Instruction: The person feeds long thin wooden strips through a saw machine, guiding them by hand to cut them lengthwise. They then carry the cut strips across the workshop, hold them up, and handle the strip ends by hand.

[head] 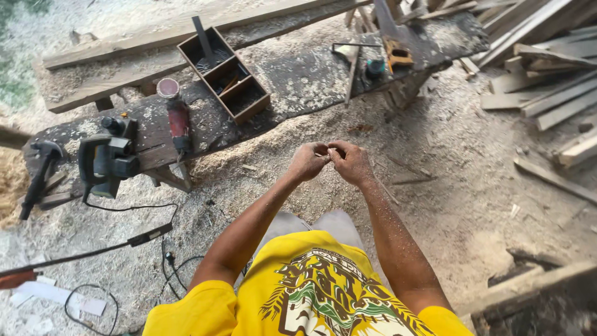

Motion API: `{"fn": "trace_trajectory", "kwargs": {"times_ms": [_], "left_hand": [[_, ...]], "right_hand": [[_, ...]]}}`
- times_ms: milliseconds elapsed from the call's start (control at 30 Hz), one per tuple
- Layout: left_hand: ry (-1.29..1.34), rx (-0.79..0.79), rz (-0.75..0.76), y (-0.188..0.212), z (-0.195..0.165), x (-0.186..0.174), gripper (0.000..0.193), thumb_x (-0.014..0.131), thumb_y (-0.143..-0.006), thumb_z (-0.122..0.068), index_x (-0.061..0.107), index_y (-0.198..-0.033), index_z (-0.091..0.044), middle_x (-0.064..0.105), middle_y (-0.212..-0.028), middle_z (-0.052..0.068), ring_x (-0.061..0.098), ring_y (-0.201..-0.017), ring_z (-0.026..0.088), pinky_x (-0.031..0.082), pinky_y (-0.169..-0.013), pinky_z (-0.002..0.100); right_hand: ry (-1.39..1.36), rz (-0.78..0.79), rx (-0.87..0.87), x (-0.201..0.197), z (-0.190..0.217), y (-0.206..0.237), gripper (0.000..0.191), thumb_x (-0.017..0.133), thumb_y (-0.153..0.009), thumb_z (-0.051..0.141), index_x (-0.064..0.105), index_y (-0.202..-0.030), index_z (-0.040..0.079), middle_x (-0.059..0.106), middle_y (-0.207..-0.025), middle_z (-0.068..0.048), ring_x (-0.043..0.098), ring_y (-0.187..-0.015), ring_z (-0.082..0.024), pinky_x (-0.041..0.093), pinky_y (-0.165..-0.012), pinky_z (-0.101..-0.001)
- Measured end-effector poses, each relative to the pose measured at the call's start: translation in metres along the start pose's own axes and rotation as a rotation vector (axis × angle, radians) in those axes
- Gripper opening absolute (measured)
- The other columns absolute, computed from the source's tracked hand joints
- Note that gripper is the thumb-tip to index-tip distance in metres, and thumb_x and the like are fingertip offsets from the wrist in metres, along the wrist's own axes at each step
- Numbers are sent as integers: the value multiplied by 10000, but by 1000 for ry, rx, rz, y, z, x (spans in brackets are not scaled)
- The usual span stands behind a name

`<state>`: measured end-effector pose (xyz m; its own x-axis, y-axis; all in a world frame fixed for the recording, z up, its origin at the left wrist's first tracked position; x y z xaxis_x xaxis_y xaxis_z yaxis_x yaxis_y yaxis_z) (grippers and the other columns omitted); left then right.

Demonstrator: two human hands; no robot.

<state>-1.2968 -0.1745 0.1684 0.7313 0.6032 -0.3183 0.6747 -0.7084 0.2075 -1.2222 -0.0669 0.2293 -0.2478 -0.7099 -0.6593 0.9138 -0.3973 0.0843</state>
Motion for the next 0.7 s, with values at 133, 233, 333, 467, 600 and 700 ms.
{"fn": "trace_trajectory", "kwargs": {"times_ms": [133,233,333,467,600,700], "left_hand": [[-35,-76,-115,-31,23,-32,291,727,-867,-230,774,-1110,-77,798,-1047,116,773,-954,232,593,-872,368],[-7,-111,-184,-52,35,-59,294,719,-880,-221,762,-1122,-60,795,-1046,129,773,-960,242,596,-876,367],[10,-138,-242,-73,39,-78,291,730,-875,-209,759,-1122,-58,796,-1042,131,771,-964,240,590,-881,363],[51,-161,-244,-119,36,-77,287,732,-875,-190,757,-1133,-66,796,-1057,119,773,-964,225,590,-878,353],[71,-155,-177,-165,37,-60,278,718,-879,-183,760,-1125,-59,806,-1051,121,780,-967,218,589,-891,344],[-12,-95,-65,-205,33,-50,295,714,-880,-205,764,-1134,-62,803,-1062,123,776,-974,221,580,-889,355]], "right_hand": [[7,101,-35,25,5,-56,293,664,-949,238,739,-1193,94,787,-1048,-119,778,-939,-223,615,-834,-364],[88,189,-90,42,17,-99,305,668,-954,245,730,-1215,101,778,-1063,-123,771,-933,-242,611,-833,-377],[108,260,-133,47,26,-132,297,651,-960,233,726,-1218,106,778,-1068,-119,767,-937,-251,609,-837,-385],[92,257,-196,27,25,-172,288,637,-968,222,722,-1212,94,777,-1069,-128,773,-940,-255,618,-838,-386],[122,247,-75,13,-5,-204,286,652,-966,247,726,-1199,97,775,-1052,-134,769,-937,-262,617,-840,-394],[115,189,-6,1,-26,-225,278,647,-956,236,737,-1179,98,777,-1051,-138,768,-947,-271,599,-877,-402]]}}
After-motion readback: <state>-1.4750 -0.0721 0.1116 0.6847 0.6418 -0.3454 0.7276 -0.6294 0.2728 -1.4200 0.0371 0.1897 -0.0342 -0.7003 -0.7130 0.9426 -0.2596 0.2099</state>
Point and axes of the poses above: each hand's wrist, its own y-axis away from the middle knuckle, its own x-axis out of the palm, z = x × y, the point moved 10 cm from there along -y, towards the middle knuckle
